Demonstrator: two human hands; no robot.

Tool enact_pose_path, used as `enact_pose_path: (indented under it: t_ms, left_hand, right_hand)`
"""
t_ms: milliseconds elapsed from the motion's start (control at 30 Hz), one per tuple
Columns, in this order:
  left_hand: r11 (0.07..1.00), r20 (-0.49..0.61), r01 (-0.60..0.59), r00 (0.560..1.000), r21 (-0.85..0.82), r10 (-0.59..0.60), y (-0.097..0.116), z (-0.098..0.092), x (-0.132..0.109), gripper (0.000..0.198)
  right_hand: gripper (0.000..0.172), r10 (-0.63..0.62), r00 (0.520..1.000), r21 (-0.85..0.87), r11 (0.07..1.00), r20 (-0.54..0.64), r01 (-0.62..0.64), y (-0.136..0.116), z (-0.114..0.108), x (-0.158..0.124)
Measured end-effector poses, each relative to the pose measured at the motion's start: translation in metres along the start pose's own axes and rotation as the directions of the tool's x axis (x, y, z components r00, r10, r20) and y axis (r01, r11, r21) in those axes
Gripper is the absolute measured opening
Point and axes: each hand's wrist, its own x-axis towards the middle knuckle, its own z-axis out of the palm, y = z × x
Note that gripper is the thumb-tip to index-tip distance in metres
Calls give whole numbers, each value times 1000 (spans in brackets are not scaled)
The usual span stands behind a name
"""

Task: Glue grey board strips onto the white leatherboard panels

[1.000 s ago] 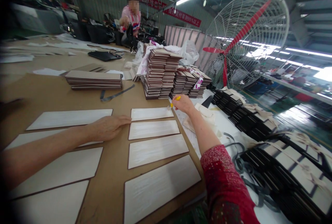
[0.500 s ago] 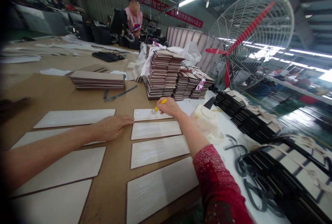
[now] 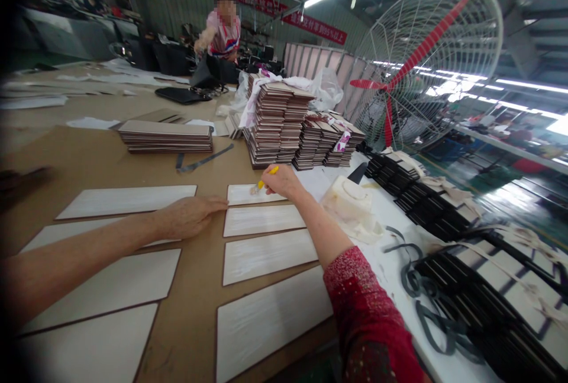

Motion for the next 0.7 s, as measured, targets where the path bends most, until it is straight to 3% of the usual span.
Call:
enact_pose_path:
  t_ms: [200, 333, 433, 567, 700]
  left_hand:
    - [1000, -11, -6, 1000, 5, 6, 3, -1, 1, 60]
    - [1000, -6, -8, 1000, 18, 9, 3, -3, 0, 58]
    - [1000, -8, -11, 1000, 25, 12, 1, -2, 0, 59]
    - [999, -18, -31, 999, 9, 32, 3, -2, 2, 58]
    - [999, -35, -37, 999, -30, 36, 5, -26, -3, 58]
  right_hand:
    - [7, 109, 984, -134, 983, -141, -129, 26, -51, -15]
    - [11, 145, 968, -154, 972, -205, -178, 30, -68, -23]
    - [11, 162, 958, -111, 975, -235, -192, 30, -67, -24]
    - [10, 169, 962, 6, 985, -217, -172, 24, -48, -23]
    - [3, 141, 976, 216, 971, -164, -104, -4, -26, -28]
